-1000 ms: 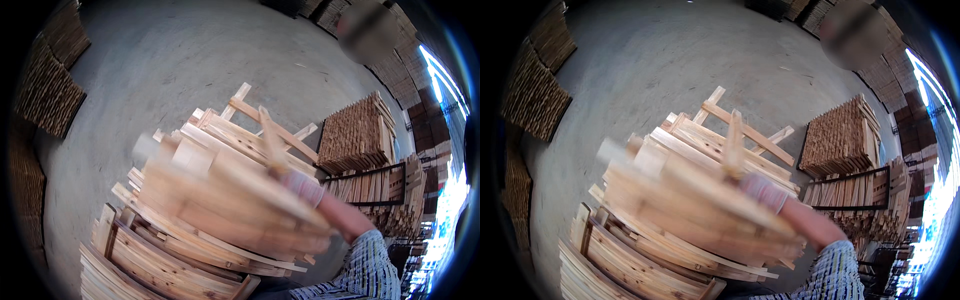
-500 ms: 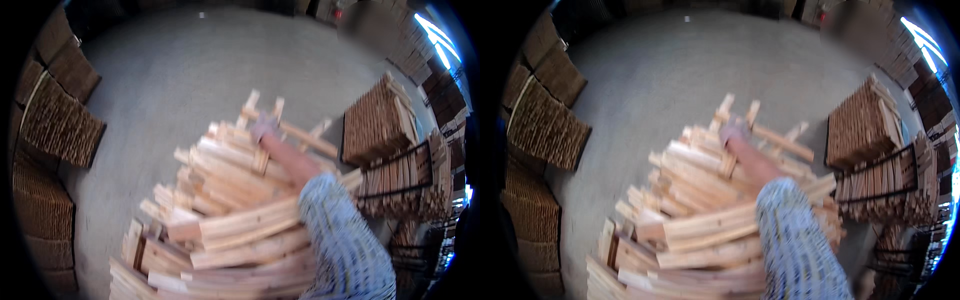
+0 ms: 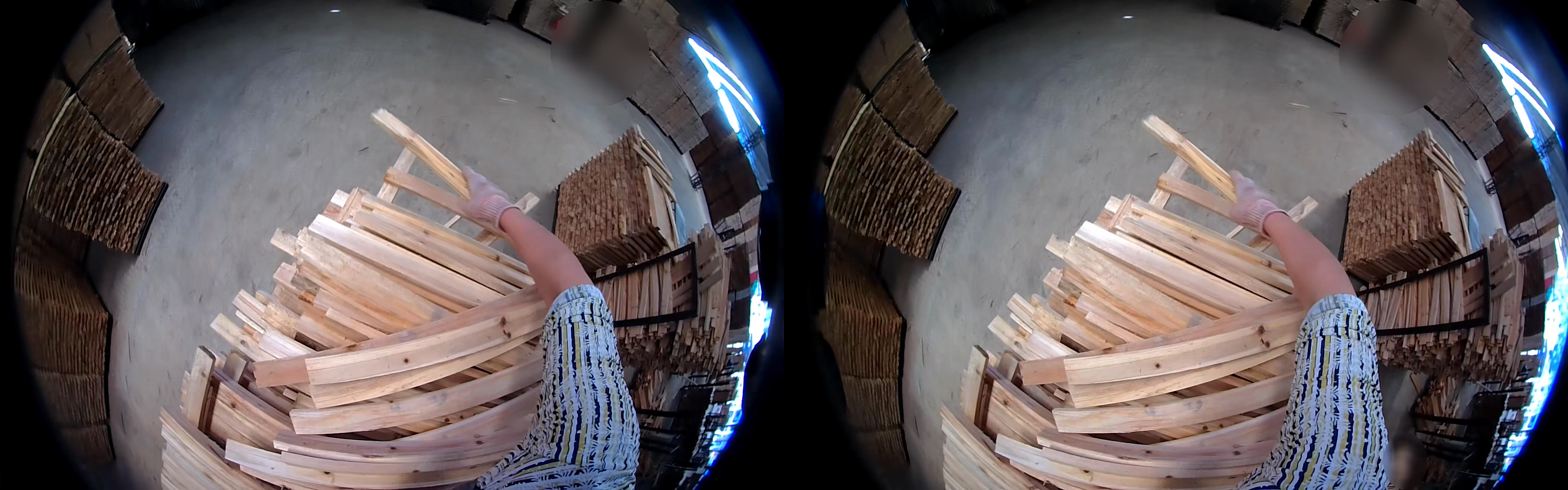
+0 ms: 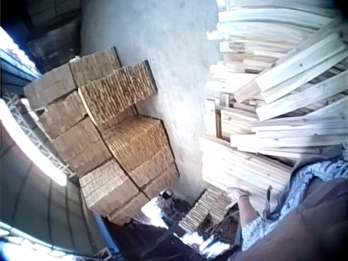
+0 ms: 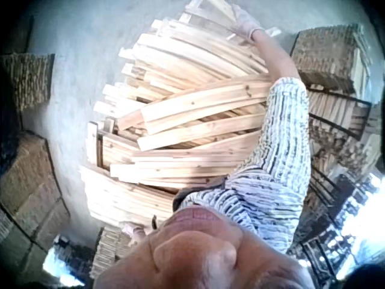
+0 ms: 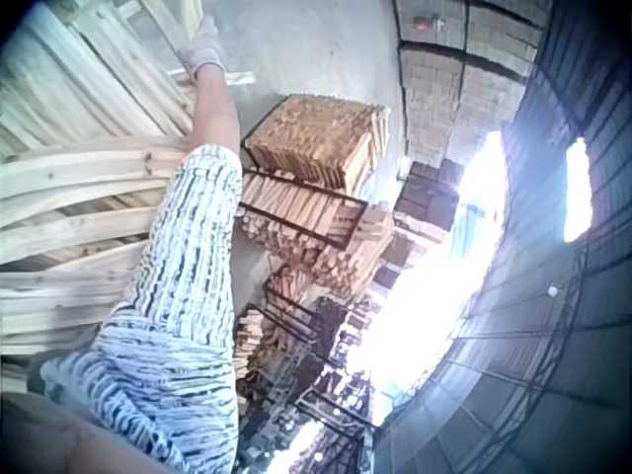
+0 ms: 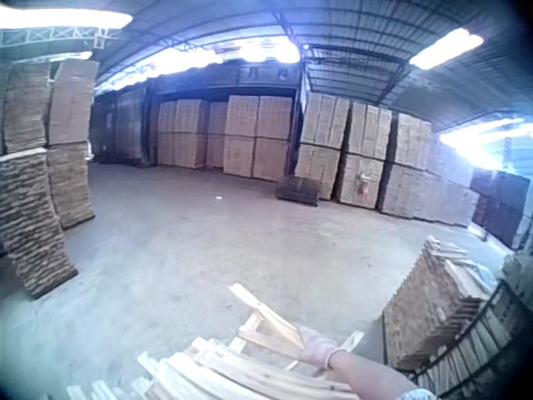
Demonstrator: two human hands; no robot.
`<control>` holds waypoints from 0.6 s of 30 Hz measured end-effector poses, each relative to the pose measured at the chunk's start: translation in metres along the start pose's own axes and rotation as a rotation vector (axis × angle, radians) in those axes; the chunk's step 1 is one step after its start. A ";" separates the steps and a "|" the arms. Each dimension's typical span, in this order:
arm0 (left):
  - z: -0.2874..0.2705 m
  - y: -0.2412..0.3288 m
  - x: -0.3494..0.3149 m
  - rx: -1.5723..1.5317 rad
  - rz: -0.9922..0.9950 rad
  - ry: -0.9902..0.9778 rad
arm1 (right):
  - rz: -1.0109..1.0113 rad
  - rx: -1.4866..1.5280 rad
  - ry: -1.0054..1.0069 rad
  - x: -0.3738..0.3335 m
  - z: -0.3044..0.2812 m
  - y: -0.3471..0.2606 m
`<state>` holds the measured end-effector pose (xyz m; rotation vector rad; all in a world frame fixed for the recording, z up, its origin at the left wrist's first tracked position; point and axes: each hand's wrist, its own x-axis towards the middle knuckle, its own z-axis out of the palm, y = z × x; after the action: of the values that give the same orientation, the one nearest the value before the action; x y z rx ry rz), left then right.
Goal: The person stacks light-colored wooden planks into a neat pile on the floor. They repeatedly pick up planks from a disorganized pile and place them onto a growing stack, aligning them carefully.
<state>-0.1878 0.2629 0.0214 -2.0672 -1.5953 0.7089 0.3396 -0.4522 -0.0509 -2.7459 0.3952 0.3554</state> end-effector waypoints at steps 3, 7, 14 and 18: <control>0.014 -0.032 0.006 0.031 -0.021 -0.016 | -0.058 -0.255 -0.018 0.005 0.043 0.042; 0.099 -0.093 0.092 -0.972 -0.195 -0.108 | 0.119 -0.038 -0.149 0.020 0.078 0.042; 0.121 -0.076 0.071 -0.885 -0.256 0.081 | 0.032 -0.337 0.156 0.002 0.073 0.032; 0.098 -0.075 0.058 -0.515 -0.123 0.080 | -0.179 -0.307 0.219 -0.019 0.037 -0.001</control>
<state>-0.2937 0.3402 -0.0161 -2.2729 -1.9921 0.1748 0.3144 -0.4337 -0.0790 -3.1038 0.1548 0.0729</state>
